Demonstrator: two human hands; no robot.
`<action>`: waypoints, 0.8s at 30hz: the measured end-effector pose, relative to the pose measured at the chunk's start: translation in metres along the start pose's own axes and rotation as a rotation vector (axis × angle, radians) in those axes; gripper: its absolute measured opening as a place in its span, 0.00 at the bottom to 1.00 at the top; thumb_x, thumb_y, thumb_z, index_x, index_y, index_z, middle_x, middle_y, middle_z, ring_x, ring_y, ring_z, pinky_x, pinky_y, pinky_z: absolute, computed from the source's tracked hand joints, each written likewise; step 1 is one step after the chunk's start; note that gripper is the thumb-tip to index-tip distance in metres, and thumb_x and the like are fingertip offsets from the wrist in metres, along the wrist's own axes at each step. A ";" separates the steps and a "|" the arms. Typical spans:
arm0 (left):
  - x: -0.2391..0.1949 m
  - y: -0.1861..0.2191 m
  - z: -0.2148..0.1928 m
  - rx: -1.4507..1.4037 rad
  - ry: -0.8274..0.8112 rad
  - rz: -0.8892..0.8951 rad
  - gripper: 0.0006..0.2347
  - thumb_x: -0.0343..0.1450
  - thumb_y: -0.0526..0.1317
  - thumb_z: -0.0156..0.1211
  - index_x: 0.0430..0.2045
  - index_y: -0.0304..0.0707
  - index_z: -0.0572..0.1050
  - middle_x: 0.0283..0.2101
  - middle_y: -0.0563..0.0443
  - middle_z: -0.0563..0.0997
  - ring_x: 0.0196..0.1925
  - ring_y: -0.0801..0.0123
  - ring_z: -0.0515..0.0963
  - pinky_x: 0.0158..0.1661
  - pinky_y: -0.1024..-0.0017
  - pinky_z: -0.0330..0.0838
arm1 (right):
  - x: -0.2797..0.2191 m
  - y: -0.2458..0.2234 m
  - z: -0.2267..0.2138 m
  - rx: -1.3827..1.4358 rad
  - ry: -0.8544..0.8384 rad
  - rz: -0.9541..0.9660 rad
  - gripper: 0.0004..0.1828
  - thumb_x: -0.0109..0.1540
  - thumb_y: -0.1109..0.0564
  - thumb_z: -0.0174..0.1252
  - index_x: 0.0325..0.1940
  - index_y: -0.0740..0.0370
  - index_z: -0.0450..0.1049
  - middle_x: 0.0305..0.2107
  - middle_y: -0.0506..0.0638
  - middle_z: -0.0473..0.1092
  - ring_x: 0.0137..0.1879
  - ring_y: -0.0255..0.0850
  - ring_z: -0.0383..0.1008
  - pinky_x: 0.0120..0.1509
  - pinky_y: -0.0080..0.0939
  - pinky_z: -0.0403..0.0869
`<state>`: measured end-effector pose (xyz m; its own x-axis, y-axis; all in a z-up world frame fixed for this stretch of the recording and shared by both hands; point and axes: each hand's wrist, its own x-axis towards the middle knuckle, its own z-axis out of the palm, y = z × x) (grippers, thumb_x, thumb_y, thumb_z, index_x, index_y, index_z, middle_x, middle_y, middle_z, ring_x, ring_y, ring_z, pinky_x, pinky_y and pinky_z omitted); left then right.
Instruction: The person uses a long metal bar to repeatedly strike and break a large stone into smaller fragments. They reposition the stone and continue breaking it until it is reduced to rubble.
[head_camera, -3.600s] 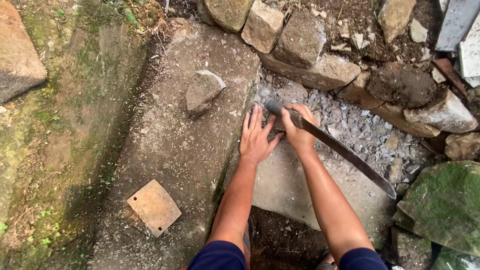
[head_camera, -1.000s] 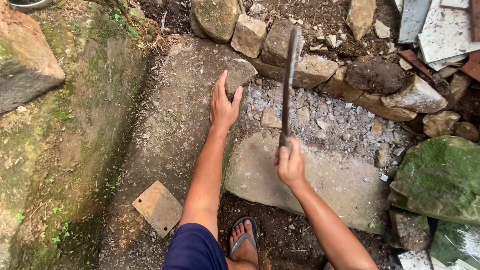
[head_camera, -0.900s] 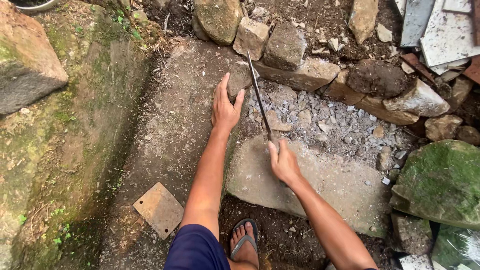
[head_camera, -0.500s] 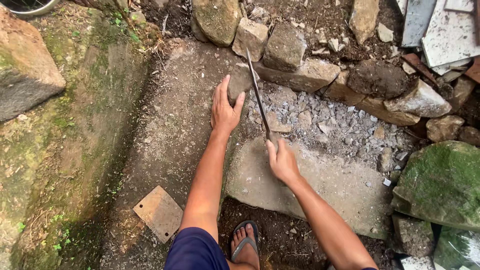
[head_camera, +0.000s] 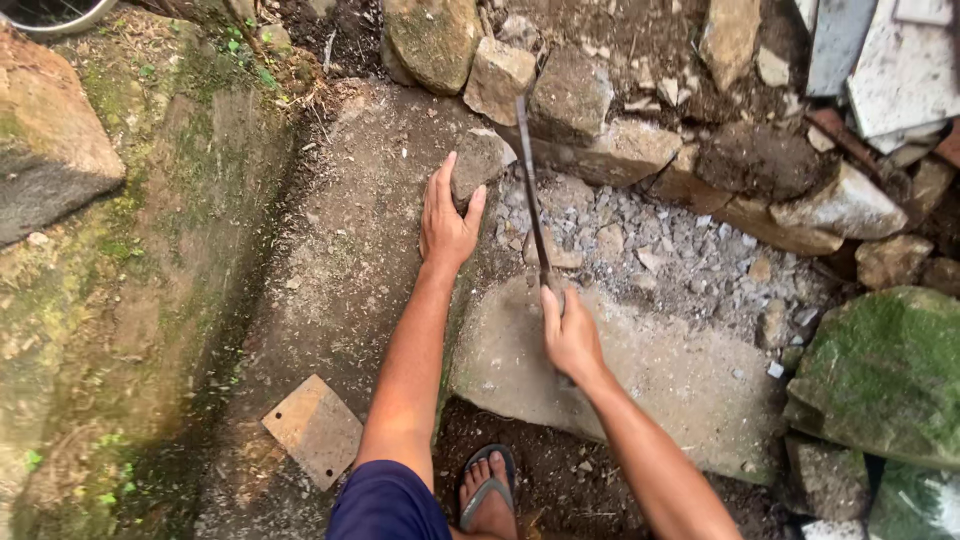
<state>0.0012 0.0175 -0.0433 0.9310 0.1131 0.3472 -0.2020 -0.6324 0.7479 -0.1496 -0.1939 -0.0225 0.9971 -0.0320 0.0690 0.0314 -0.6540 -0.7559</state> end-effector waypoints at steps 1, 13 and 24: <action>-0.008 0.000 0.001 -0.012 -0.005 0.014 0.29 0.78 0.58 0.51 0.73 0.50 0.54 0.70 0.38 0.65 0.71 0.42 0.67 0.65 0.49 0.65 | -0.008 0.003 0.000 0.127 -0.017 0.081 0.15 0.74 0.49 0.50 0.48 0.67 0.68 0.20 0.56 0.70 0.24 0.48 0.73 0.30 0.48 0.69; -0.007 0.008 -0.006 0.003 0.018 0.033 0.28 0.79 0.58 0.50 0.73 0.49 0.55 0.70 0.38 0.66 0.71 0.43 0.67 0.67 0.49 0.64 | 0.001 0.007 0.008 0.207 -0.062 0.138 0.17 0.73 0.47 0.47 0.47 0.66 0.66 0.20 0.54 0.70 0.22 0.39 0.72 0.27 0.45 0.69; -0.006 0.008 -0.005 -0.002 0.019 0.013 0.28 0.78 0.57 0.52 0.72 0.50 0.55 0.69 0.38 0.67 0.70 0.44 0.69 0.66 0.50 0.66 | -0.002 0.009 0.017 0.101 -0.228 0.256 0.19 0.74 0.46 0.43 0.53 0.65 0.66 0.18 0.52 0.70 0.21 0.40 0.70 0.24 0.40 0.68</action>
<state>-0.0076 0.0157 -0.0367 0.9225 0.1193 0.3672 -0.2146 -0.6321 0.7446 -0.1497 -0.1874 -0.0406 0.9631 -0.0078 -0.2691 -0.2257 -0.5682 -0.7913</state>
